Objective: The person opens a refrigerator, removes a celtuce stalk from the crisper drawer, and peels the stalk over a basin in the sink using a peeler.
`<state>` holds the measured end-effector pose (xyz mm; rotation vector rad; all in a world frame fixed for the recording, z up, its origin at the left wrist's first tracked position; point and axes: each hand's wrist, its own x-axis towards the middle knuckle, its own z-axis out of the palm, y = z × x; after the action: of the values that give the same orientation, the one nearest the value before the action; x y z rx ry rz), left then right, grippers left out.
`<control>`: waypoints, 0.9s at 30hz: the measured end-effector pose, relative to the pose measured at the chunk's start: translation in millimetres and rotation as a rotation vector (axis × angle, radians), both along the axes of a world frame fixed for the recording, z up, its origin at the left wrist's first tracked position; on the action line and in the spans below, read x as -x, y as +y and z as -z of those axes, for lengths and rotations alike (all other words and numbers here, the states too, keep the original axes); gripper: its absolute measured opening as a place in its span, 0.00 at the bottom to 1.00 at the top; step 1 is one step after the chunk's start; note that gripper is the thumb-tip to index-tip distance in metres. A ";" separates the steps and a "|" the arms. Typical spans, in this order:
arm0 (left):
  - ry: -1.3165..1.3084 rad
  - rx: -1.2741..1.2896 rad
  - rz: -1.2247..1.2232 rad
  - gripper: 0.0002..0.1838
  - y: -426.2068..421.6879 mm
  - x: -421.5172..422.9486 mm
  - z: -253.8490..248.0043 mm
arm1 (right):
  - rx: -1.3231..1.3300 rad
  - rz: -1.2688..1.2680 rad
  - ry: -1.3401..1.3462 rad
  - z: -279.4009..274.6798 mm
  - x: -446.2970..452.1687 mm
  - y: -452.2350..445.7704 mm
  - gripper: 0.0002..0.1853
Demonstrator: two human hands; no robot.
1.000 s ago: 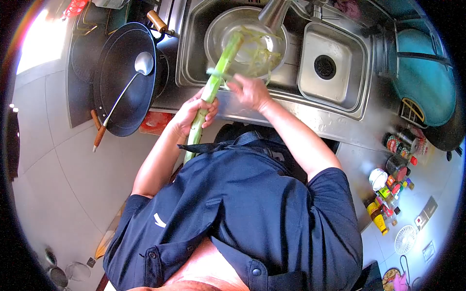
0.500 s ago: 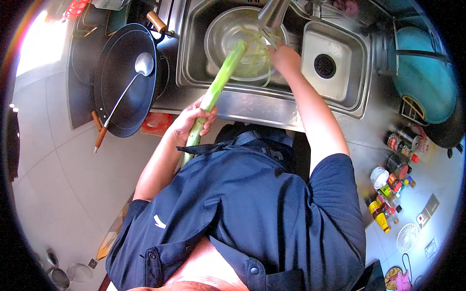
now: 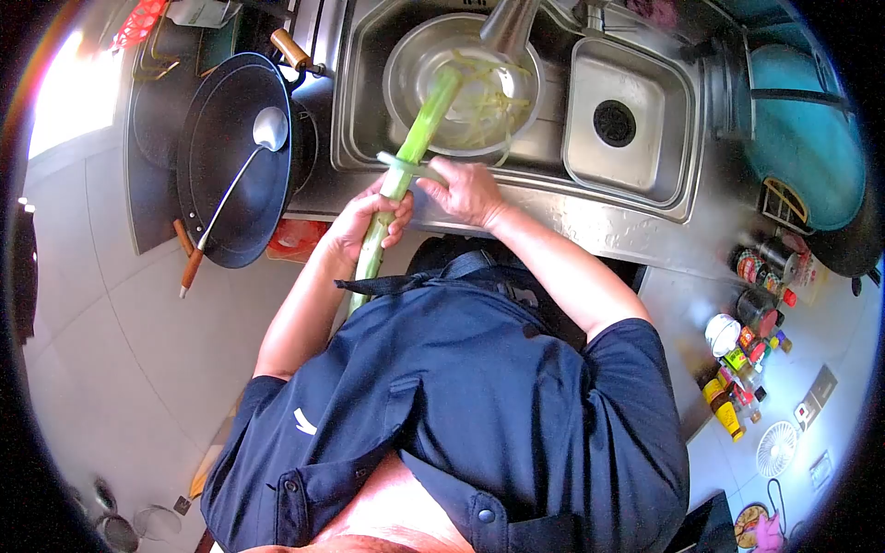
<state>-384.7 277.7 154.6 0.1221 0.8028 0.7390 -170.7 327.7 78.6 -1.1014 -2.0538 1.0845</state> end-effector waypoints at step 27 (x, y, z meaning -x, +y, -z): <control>0.148 -0.064 0.038 0.23 7.3 3.7 -0.3 | 0.294 -0.022 0.070 -25.7 3.0 -13.1 0.27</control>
<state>-388.4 284.9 155.0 0.2509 0.9160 0.7259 -173.7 314.6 104.3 -1.1631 -1.8971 1.4503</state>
